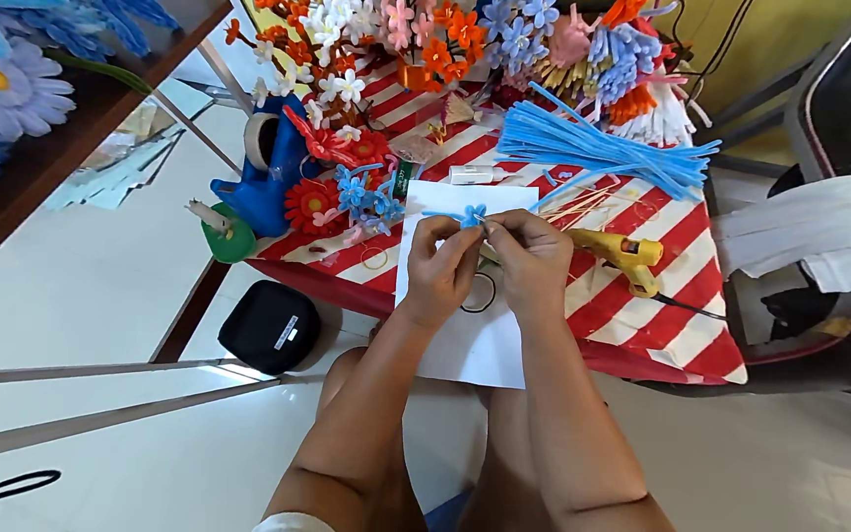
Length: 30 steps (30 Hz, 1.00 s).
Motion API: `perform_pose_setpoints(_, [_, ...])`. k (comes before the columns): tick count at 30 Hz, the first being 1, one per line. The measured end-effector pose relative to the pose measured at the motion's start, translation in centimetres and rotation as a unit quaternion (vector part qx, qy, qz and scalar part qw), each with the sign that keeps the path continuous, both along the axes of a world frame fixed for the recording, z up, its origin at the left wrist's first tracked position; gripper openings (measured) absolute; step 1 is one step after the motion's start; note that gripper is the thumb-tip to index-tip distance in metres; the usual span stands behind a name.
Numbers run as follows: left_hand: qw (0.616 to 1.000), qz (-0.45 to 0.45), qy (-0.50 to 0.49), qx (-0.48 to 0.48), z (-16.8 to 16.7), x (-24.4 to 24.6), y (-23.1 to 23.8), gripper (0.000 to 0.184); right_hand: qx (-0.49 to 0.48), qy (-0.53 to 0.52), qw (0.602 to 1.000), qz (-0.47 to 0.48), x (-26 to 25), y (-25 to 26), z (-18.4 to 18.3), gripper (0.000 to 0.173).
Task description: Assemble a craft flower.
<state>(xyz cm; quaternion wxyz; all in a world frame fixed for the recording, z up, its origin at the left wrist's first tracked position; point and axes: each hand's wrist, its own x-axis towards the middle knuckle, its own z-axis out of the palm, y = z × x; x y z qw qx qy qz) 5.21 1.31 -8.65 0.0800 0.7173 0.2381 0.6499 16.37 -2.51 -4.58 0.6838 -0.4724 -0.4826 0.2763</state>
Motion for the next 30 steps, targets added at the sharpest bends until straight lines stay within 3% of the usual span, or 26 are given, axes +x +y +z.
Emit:
perform_pose_setpoints(3, [1.000, -0.005, 0.008, -0.014, 0.0, -0.1, 0.0, 0.009, -0.015, -0.015, 1.000, -0.009, 0.0, -0.2, 0.3, 0.010])
perform_pose_setpoints(9, [0.983, -0.103, -0.061, -0.140, 0.0, -0.2, 0.1, 0.010, -0.039, -0.008, 0.999, -0.005, -0.1, -0.4, 0.5, 0.009])
perform_pose_setpoints(18, [0.885, -0.291, -0.222, -0.287, -0.2, 0.3, 0.0, 0.016, -0.053, 0.013, 0.998, -0.006, -0.2, -0.3, 0.5, 0.009])
perform_pose_setpoints(24, [0.874, -0.305, -0.244, -0.290, 0.1, -0.1, -0.1, 0.014, -0.006, -0.089, 0.996, -0.017, 0.9, -0.2, 0.4, 0.008])
perform_pose_setpoints(30, [0.890, -0.262, -0.185, -0.323, 0.7, -0.7, 0.0, 0.021, 0.043, -0.148, 0.988, 0.008, 1.5, 0.1, 0.0, 0.009])
